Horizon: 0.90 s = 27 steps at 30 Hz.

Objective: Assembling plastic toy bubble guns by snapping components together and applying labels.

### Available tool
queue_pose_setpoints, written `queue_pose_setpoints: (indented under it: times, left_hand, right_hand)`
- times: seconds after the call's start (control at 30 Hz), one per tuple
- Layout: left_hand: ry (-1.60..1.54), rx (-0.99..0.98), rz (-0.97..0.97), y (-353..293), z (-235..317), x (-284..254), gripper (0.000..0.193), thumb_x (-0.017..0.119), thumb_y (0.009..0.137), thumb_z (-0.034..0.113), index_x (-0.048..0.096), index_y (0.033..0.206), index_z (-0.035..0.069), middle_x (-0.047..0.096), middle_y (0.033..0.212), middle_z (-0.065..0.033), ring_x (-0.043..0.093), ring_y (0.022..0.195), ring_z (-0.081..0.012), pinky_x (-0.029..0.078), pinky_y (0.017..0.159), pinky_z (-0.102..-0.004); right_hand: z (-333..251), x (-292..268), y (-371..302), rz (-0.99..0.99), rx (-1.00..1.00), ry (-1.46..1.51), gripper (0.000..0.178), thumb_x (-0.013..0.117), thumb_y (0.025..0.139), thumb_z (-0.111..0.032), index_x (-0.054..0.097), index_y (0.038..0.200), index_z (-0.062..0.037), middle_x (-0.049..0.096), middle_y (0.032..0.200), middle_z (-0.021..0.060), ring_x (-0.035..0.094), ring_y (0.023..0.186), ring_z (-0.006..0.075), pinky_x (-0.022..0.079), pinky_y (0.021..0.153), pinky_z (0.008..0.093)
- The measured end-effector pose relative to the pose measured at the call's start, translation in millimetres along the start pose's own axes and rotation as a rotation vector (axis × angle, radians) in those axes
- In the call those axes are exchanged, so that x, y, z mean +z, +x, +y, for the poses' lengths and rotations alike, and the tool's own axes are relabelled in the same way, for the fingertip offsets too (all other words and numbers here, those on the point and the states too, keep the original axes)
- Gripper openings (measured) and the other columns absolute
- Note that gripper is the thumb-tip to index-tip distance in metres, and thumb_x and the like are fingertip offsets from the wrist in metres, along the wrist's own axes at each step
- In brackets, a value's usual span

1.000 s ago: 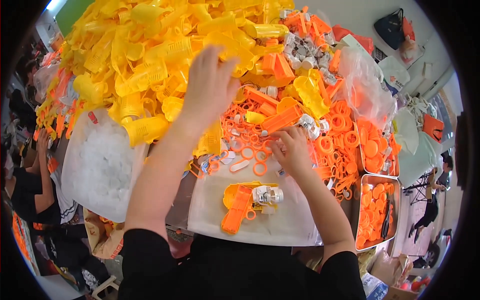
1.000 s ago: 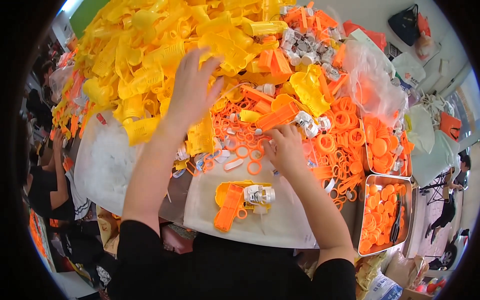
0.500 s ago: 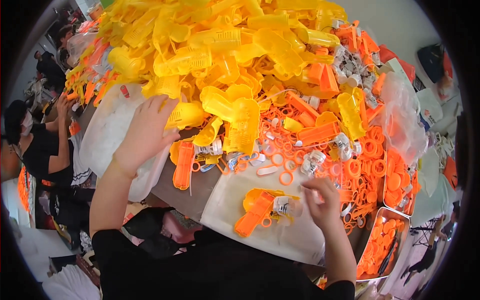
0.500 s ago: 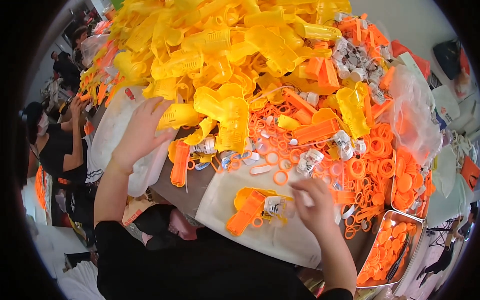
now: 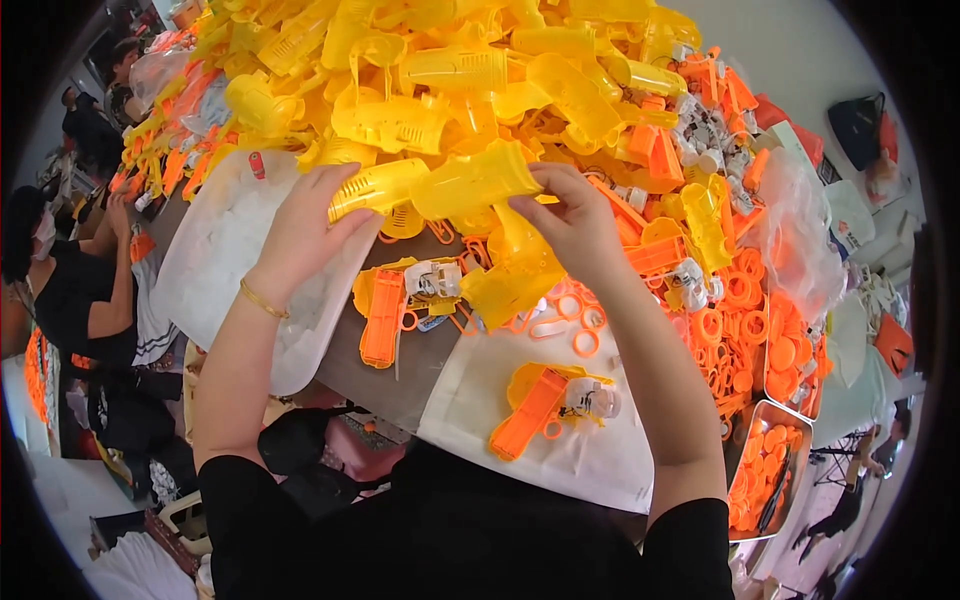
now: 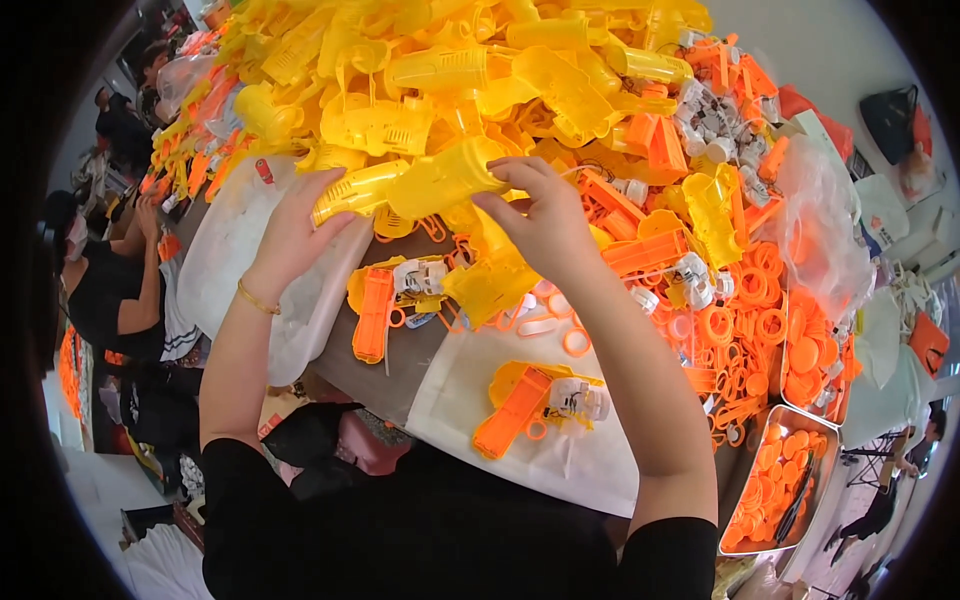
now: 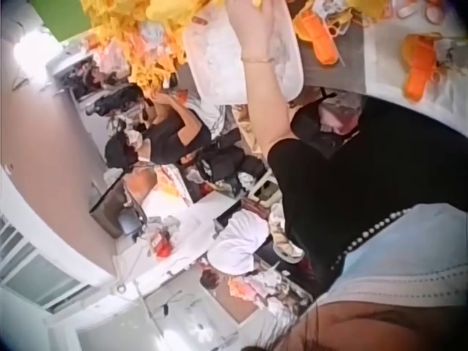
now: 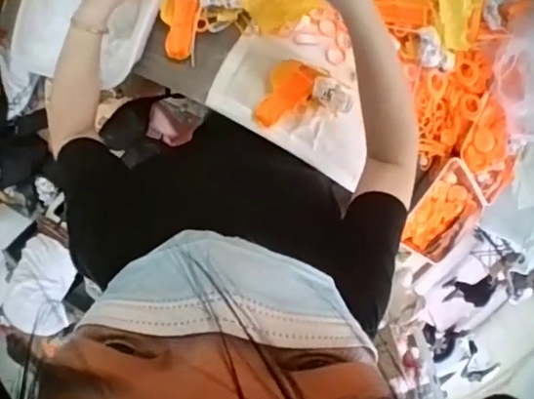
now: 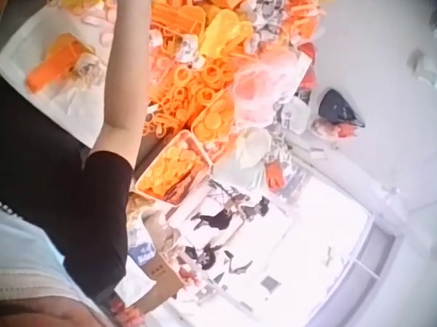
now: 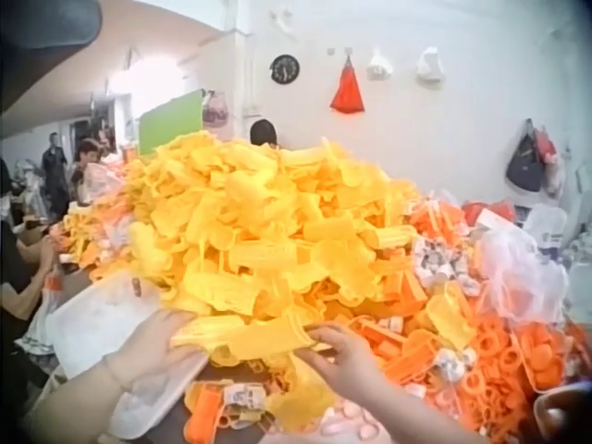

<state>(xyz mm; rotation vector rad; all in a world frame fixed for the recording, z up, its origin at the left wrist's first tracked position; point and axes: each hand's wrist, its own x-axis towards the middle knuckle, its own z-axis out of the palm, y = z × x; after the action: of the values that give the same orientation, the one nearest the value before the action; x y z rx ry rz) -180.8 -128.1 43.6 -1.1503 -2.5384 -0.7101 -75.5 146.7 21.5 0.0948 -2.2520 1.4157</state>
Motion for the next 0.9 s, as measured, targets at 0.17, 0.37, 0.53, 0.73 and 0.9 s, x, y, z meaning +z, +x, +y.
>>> queue_pose_setpoints:
  times: [0.17, 0.37, 0.53, 0.73, 0.9]
  left_hand:
    - [-0.118, -0.012, 0.092, -4.8, 6.3, -10.1, 0.042, 0.065, 0.083, 0.02, 0.053, 0.119, 0.002, 0.058, 0.109, -0.0161, 0.056, 0.102, -0.0301, 0.043, 0.09, -0.0356]
    - [-0.385, -0.14, 0.091, -2.7, 2.6, -10.6, 0.041, 0.065, 0.081, 0.016, 0.054, 0.118, 0.001, 0.058, 0.109, -0.0163, 0.055, 0.104, -0.0299, 0.042, 0.093, -0.0356]
    - [0.309, 0.105, 0.057, -31.9, 17.8, 2.0, 0.058, 0.068, 0.074, 0.013, 0.047, 0.128, 0.004, 0.047, 0.129, -0.0169, 0.041, 0.123, -0.0352, 0.034, 0.101, -0.0411]
    - [-0.403, 0.412, -0.21, -9.0, 176.1, 27.2, 0.07, 0.071, 0.074, 0.032, 0.043, 0.13, 0.001, 0.047, 0.129, -0.0178, 0.044, 0.12, -0.0353, 0.037, 0.099, -0.0401]
    - [-0.391, 0.411, -0.597, -29.8, 168.7, 65.3, 0.071, 0.074, 0.069, 0.034, 0.047, 0.124, -0.001, 0.049, 0.121, -0.0175, 0.048, 0.111, -0.0353, 0.041, 0.093, -0.0388]
  right_hand:
    - [-1.3, -17.0, 1.2, 0.096, 0.241, 0.352, 0.027, 0.061, 0.088, -0.015, 0.058, 0.111, -0.001, 0.062, 0.101, 0.0075, 0.061, 0.092, 0.0139, 0.053, 0.076, 0.0275]
    - [-12.0, -36.5, 5.7, 0.305, 0.4, 0.755, 0.03, 0.053, 0.093, -0.023, 0.056, 0.111, 0.0007, 0.064, 0.098, 0.0106, 0.064, 0.093, 0.0194, 0.054, 0.071, 0.0295]
    - [-51.9, -87.1, -85.4, 0.169, 0.393, 0.638, 0.031, 0.047, 0.095, -0.026, 0.056, 0.108, 0.0014, 0.065, 0.094, 0.013, 0.066, 0.078, 0.019, 0.051, 0.06, 0.027]
    - [-71.6, -97.8, -187.4, 0.099, 0.63, 0.291, 0.027, 0.051, 0.094, -0.024, 0.062, 0.095, 0.0006, 0.066, 0.078, 0.0089, 0.064, 0.066, 0.017, 0.048, 0.054, 0.0244]
    - [-61.5, -99.5, -213.7, 0.099, 0.55, -0.068, 0.035, 0.065, 0.084, -0.018, 0.056, 0.114, -0.0009, 0.061, 0.11, 0.0114, 0.057, 0.106, 0.0218, 0.047, 0.083, 0.0324]
